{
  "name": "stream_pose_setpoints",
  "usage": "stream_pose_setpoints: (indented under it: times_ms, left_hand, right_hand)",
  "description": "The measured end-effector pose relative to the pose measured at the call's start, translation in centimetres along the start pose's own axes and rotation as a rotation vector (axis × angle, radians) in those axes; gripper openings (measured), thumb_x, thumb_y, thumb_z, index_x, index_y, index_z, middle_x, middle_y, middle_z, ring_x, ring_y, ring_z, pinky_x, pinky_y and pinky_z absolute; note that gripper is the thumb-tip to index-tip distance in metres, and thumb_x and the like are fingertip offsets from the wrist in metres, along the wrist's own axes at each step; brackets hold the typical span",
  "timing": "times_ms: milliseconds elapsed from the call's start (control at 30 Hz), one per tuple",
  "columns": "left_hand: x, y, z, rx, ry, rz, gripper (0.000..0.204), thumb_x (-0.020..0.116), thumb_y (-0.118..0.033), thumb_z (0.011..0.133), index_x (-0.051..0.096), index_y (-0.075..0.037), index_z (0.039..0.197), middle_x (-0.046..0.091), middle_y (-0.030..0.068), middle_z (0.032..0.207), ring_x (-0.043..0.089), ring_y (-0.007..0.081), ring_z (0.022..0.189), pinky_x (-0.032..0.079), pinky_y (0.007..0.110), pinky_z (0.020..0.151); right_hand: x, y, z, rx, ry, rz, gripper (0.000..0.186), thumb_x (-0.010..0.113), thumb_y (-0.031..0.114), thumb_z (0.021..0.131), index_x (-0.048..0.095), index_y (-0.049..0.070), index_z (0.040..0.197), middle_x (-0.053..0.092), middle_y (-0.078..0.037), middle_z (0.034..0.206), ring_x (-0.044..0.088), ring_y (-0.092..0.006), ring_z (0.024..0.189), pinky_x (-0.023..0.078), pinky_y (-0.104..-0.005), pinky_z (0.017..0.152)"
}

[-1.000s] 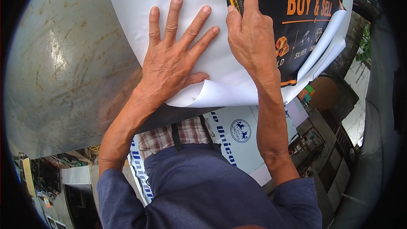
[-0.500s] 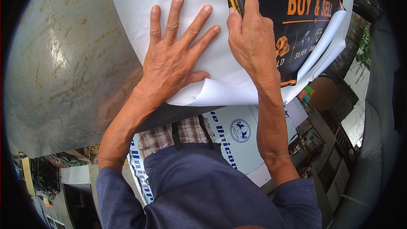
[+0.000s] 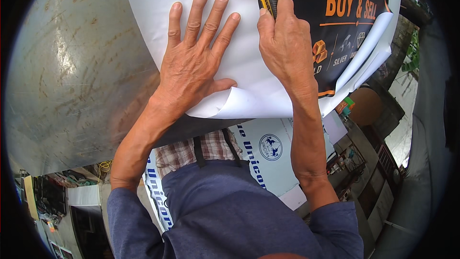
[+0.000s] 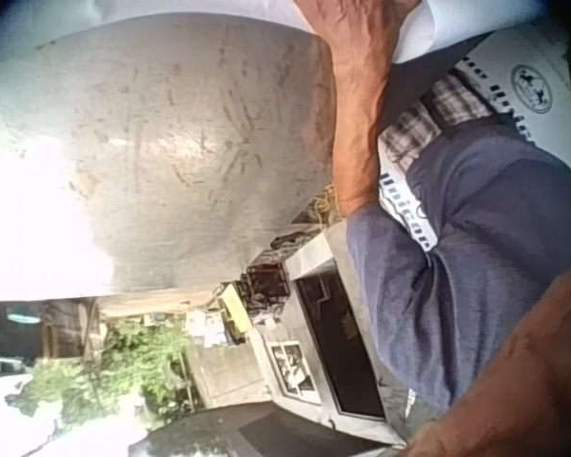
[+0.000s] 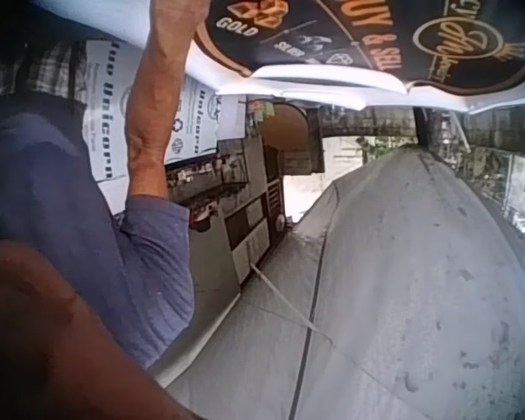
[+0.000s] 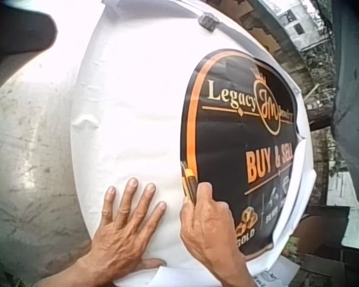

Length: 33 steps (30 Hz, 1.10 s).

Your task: Applying a large circular vinyl sticker to a metal sign base using a squeegee and utility knife.

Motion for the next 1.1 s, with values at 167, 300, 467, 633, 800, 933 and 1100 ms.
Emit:
stream_pose_setpoints:
  times_ms: [167, 300, 467, 633, 800, 933, 1100]
  left_hand:
    - [-0.1, 0.0, 0.1, 0.010, -0.023, 0.005, 0.130, 0.092, -0.063, 0.047, 0.041, -0.018, 0.158, 0.020, 0.0114, 0.171, 0.005, 0.0380, 0.159, -0.004, 0.061, 0.128]
    - [0.1, 0.0, 0.0, 0.010, -0.039, -0.002, 0.130, 0.093, -0.063, 0.046, 0.042, -0.018, 0.157, 0.021, 0.0113, 0.171, 0.005, 0.0378, 0.159, -0.003, 0.061, 0.128]
    - [-0.3, -0.1, 0.0, 0.007, -0.059, -0.019, 0.120, 0.093, -0.056, 0.052, 0.045, -0.020, 0.156, 0.025, 0.0090, 0.170, 0.007, 0.0366, 0.159, -0.001, 0.060, 0.128]
    - [-1.0, -0.3, 0.8, -0.022, -0.082, 0.161, 0.112, 0.087, -0.057, 0.063, 0.042, -0.020, 0.157, 0.024, 0.0031, 0.171, 0.010, 0.0343, 0.159, 0.004, 0.058, 0.127]
    - [-1.0, 0.0, 1.3, 0.002, -0.158, 0.043, 0.107, 0.086, -0.056, 0.065, 0.043, -0.021, 0.156, 0.027, 0.0017, 0.170, 0.009, 0.0316, 0.159, 0.002, 0.053, 0.129]
    - [-1.1, -0.1, 1.5, 0.002, -0.173, 0.021, 0.112, 0.088, -0.056, 0.062, 0.042, -0.021, 0.157, 0.027, 0.0016, 0.170, 0.008, 0.0318, 0.160, 0.000, 0.053, 0.129]
    - [-1.2, -0.1, 1.5, -0.020, -0.157, 0.021, 0.118, 0.089, -0.056, 0.057, 0.040, -0.022, 0.159, 0.026, 0.0017, 0.170, 0.008, 0.0311, 0.160, 0.000, 0.052, 0.129]
  right_hand:
    - [-0.1, 0.0, -0.1, -0.013, -0.016, -0.031, 0.019, 0.055, 0.018, 0.101, 0.048, 0.000, 0.098, 0.067, -0.031, 0.069, 0.074, -0.0430, 0.065, 0.061, -0.0464, 0.054]
    - [0.0, -0.3, -0.2, -0.027, -0.041, -0.033, 0.020, 0.055, 0.019, 0.101, 0.048, 0.000, 0.098, 0.067, -0.029, 0.069, 0.073, -0.0434, 0.065, 0.060, -0.0485, 0.057]
    - [-1.3, -0.4, 0.3, -0.059, -0.016, -0.025, 0.023, 0.055, 0.018, 0.100, 0.050, -0.003, 0.093, 0.065, -0.026, 0.064, 0.071, -0.0437, 0.062, 0.059, -0.0497, 0.060]
    - [-2.3, -0.7, 1.0, -0.001, 0.090, 0.033, 0.025, 0.054, 0.017, 0.098, 0.051, -0.005, 0.088, 0.062, -0.028, 0.061, 0.070, -0.0462, 0.063, 0.057, -0.0510, 0.062]
    - [-1.2, -0.5, 0.3, -0.086, -0.009, 0.004, 0.025, 0.054, 0.018, 0.098, 0.051, -0.005, 0.089, 0.063, -0.029, 0.063, 0.070, -0.0459, 0.063, 0.057, -0.0519, 0.062]
    - [-0.7, -0.6, 0.0, -0.103, -0.061, 0.025, 0.024, 0.055, 0.018, 0.099, 0.050, -0.005, 0.092, 0.065, -0.029, 0.065, 0.071, -0.0456, 0.065, 0.058, -0.0521, 0.063]
    - [-0.5, -0.4, -0.1, -0.073, -0.031, 0.022, 0.023, 0.054, 0.018, 0.100, 0.050, -0.004, 0.094, 0.068, -0.030, 0.070, 0.072, -0.0454, 0.068, 0.060, -0.0510, 0.064]
Point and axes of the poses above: each hand's wrist, its own z-axis towards the middle knuckle, its own x-axis out of the palm, y = z × x, the point moved 6 cm from there along z, towards the middle knuckle
